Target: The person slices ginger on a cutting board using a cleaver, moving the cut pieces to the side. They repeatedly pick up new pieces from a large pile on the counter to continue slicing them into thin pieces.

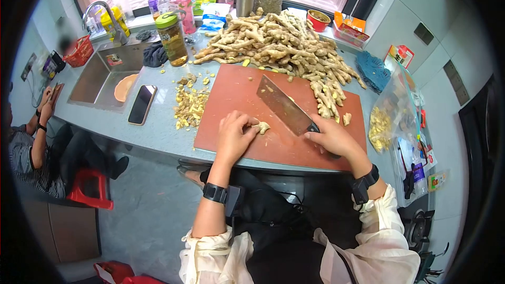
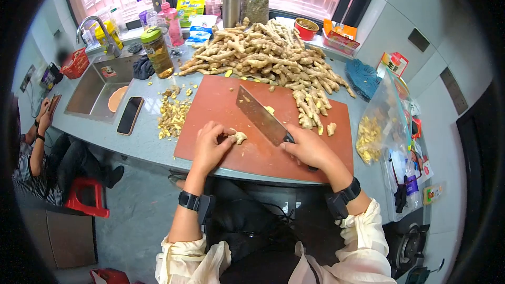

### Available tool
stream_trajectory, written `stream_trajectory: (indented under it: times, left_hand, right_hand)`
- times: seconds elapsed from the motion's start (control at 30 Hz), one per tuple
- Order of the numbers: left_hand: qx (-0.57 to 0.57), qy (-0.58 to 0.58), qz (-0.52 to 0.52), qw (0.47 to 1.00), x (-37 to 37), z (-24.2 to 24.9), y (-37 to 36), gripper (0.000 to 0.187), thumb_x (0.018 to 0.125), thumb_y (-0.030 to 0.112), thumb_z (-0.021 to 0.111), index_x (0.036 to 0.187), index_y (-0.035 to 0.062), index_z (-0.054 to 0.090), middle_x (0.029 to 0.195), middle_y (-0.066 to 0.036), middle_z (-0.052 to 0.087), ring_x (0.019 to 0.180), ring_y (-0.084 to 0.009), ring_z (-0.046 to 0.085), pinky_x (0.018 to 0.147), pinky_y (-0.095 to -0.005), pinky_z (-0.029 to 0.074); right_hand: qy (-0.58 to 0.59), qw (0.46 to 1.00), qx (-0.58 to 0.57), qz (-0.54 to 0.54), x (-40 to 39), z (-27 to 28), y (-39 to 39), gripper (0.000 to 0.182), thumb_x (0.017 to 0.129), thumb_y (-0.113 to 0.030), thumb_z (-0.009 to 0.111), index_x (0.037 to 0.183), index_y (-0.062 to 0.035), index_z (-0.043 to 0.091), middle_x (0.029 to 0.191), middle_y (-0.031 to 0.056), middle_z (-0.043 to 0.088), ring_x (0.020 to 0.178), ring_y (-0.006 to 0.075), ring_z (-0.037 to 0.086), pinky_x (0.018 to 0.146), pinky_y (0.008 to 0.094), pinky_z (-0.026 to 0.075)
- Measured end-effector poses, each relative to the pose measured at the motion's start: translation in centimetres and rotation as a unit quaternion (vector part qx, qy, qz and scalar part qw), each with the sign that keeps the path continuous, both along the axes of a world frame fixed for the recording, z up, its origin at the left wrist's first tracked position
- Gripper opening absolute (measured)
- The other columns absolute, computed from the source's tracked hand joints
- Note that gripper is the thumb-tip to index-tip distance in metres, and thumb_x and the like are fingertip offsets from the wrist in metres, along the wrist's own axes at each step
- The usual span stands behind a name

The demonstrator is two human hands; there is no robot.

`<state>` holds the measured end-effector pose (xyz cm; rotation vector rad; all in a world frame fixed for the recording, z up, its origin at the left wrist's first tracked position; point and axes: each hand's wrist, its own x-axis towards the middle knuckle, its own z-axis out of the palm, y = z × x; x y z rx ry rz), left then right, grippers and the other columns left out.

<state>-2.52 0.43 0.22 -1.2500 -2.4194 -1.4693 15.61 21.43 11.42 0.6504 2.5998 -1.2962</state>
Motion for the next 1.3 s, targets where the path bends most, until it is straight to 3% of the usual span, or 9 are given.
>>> stream_trajectory:
  times: [0.1, 0.17, 0.27, 0.57, 0.87, 1.13, 1.2, 1.23, 1.3]
  left_hand:
    - [0.012, 0.001, -0.001, 1.0, 0.0, 0.0, -0.3, 0.015, 0.083, 0.02, 0.08, 0.096, 0.0117, 0.078, 0.091, -0.004, 0.062, 0.094, -0.0251, 0.061, 0.09, -0.0401, 0.043]
    - [0.021, 0.005, -0.009, 1.0, 0.0, 0.1, -0.3, 0.016, 0.081, 0.018, 0.08, 0.096, 0.0119, 0.077, 0.092, -0.004, 0.063, 0.095, -0.0259, 0.061, 0.092, -0.0406, 0.043]
    - [-0.001, 0.001, -0.005, 1.0, 0.0, 0.1, -0.2, 0.018, 0.078, 0.016, 0.079, 0.096, 0.0113, 0.076, 0.094, -0.005, 0.063, 0.095, -0.0265, 0.061, 0.091, -0.0409, 0.044]
    - [0.018, 0.023, 0.005, 1.0, 0.0, 0.1, -0.1, 0.031, 0.073, 0.011, 0.074, 0.104, 0.0107, 0.074, 0.104, -0.008, 0.067, 0.103, -0.0298, 0.061, 0.093, -0.0424, 0.046]
    - [0.048, 0.067, -0.011, 0.997, -0.4, -0.5, 0.2, 0.032, 0.074, 0.009, 0.072, 0.105, 0.0099, 0.077, 0.114, -0.008, 0.075, 0.109, -0.0323, 0.066, 0.094, -0.0452, 0.05]
    - [0.015, -0.005, -0.022, 1.0, -0.2, -0.2, -0.2, 0.029, 0.079, 0.013, 0.075, 0.108, 0.012, 0.077, 0.115, -0.001, 0.075, 0.116, -0.0251, 0.062, 0.099, -0.0426, 0.042]
    - [0.016, -0.009, -0.035, 0.999, -0.1, -0.2, -0.2, 0.027, 0.079, 0.013, 0.075, 0.106, 0.0115, 0.076, 0.111, -0.001, 0.074, 0.113, -0.025, 0.062, 0.099, -0.0421, 0.042]
    - [0.028, -0.003, -0.03, 0.999, 0.0, -0.2, -0.2, 0.025, 0.079, 0.013, 0.075, 0.103, 0.0118, 0.076, 0.106, -0.001, 0.073, 0.111, -0.0253, 0.063, 0.099, -0.0417, 0.042]
    - [0.027, -0.007, -0.025, 0.999, 0.1, -0.2, -0.2, 0.024, 0.079, 0.013, 0.075, 0.103, 0.0121, 0.075, 0.105, -0.001, 0.073, 0.111, -0.0252, 0.063, 0.099, -0.0417, 0.042]
  right_hand:
    - [-0.013, 0.999, 0.039, -0.007, -0.1, 0.2, -0.8, 0.03, 0.096, -0.016, 0.068, 0.12, -0.003, 0.056, 0.079, 0.0124, 0.066, 0.064, 0.0256, 0.067, 0.06, 0.0394, 0.053]
    - [0.031, 0.984, 0.17, 0.048, 0.3, -0.8, -0.5, 0.037, 0.096, -0.022, 0.069, 0.123, -0.0028, 0.053, 0.092, 0.0222, 0.069, 0.086, 0.0411, 0.069, 0.073, 0.0486, 0.053]
    - [0.032, 0.98, 0.188, 0.056, 0.7, -1.7, -0.3, 0.045, 0.096, -0.027, 0.069, 0.129, -0.0042, 0.05, 0.104, 0.0286, 0.068, 0.103, 0.0497, 0.064, 0.083, 0.0539, 0.049]
    - [0.035, 0.991, 0.128, 0.021, 1.8, -0.9, -1.8, 0.06, 0.094, -0.021, 0.067, 0.148, -0.0099, 0.042, 0.111, 0.0301, 0.069, 0.107, 0.0475, 0.066, 0.089, 0.0523, 0.051]
    - [0.086, 0.983, 0.162, 0.009, 2.2, -2.5, -1.3, 0.052, 0.094, -0.023, 0.07, 0.142, -0.0094, 0.054, 0.122, 0.023, 0.07, 0.116, 0.0423, 0.067, 0.098, 0.0468, 0.052]
    - [0.101, 0.987, 0.126, 0.003, 2.1, -2.8, -1.8, 0.049, 0.092, -0.009, 0.067, 0.14, -0.0079, 0.054, 0.1, 0.0177, 0.068, 0.097, 0.0362, 0.068, 0.088, 0.0422, 0.051]
    - [0.106, 0.989, 0.106, -0.005, 1.9, -2.9, -1.9, 0.049, 0.092, -0.007, 0.065, 0.139, -0.0057, 0.053, 0.094, 0.0155, 0.064, 0.091, 0.0314, 0.067, 0.085, 0.0411, 0.051]
    - [0.09, 0.992, 0.08, -0.027, 1.8, -2.2, -2.5, 0.045, 0.091, -0.003, 0.063, 0.135, -0.0013, 0.056, 0.097, 0.0052, 0.06, 0.092, 0.0169, 0.056, 0.088, 0.0309, 0.047]
    - [0.072, 0.995, 0.061, -0.035, 1.5, -0.7, -3.7, 0.043, 0.091, -0.003, 0.063, 0.134, -0.0009, 0.056, 0.096, 0.0046, 0.059, 0.091, 0.0167, 0.055, 0.087, 0.0311, 0.047]
